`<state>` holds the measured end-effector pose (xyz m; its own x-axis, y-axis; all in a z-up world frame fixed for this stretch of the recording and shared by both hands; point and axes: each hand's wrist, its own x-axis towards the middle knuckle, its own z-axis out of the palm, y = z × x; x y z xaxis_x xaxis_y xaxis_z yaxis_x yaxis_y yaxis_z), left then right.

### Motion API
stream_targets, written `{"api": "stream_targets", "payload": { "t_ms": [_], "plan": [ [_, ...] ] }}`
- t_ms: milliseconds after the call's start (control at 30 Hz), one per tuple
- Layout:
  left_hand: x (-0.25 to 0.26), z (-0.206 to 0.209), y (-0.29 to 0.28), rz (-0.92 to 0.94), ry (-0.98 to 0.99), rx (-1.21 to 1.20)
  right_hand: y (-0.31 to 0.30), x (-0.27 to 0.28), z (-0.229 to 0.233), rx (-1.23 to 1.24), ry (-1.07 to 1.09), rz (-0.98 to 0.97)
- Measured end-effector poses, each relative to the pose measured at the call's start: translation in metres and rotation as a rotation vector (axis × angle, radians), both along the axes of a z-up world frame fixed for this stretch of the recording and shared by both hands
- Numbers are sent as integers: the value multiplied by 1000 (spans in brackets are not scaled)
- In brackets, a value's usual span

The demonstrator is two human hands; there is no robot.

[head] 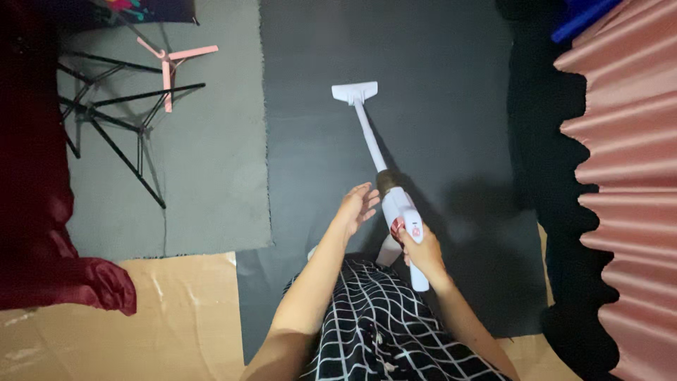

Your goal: The person vacuums a floor mat using a stick vacuum cleaner, then detaches the extension tube from the vacuum body.

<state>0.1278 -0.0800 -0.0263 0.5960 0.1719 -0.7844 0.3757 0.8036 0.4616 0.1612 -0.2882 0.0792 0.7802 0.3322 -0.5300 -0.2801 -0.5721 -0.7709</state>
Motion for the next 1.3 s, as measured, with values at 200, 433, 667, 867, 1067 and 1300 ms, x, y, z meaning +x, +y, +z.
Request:
{"api": "stream_targets", "payload": {
  "t_ms": [200, 433, 667, 867, 1067, 1300],
  "plan": [
    [-7, 11, 4, 45, -26, -14, 49, 58, -9, -48, -275, 32],
    [-57, 26, 13, 155, 10, 7, 158, 162, -37, -150, -271, -38],
    [-49, 15, 3, 117, 33, -17, 127, 156, -52, -142, -261, -118],
    [0, 10, -5, -16, -7, -10, 20, 74, -42, -165, -201, -70],
    [28, 6, -16, -76, -22, -15, -23, 31, -10, 7, -24, -230],
    [15, 12, -10, 60, -18, -36, 46, 134, -45, -147, -279, -130]
  ]
}}
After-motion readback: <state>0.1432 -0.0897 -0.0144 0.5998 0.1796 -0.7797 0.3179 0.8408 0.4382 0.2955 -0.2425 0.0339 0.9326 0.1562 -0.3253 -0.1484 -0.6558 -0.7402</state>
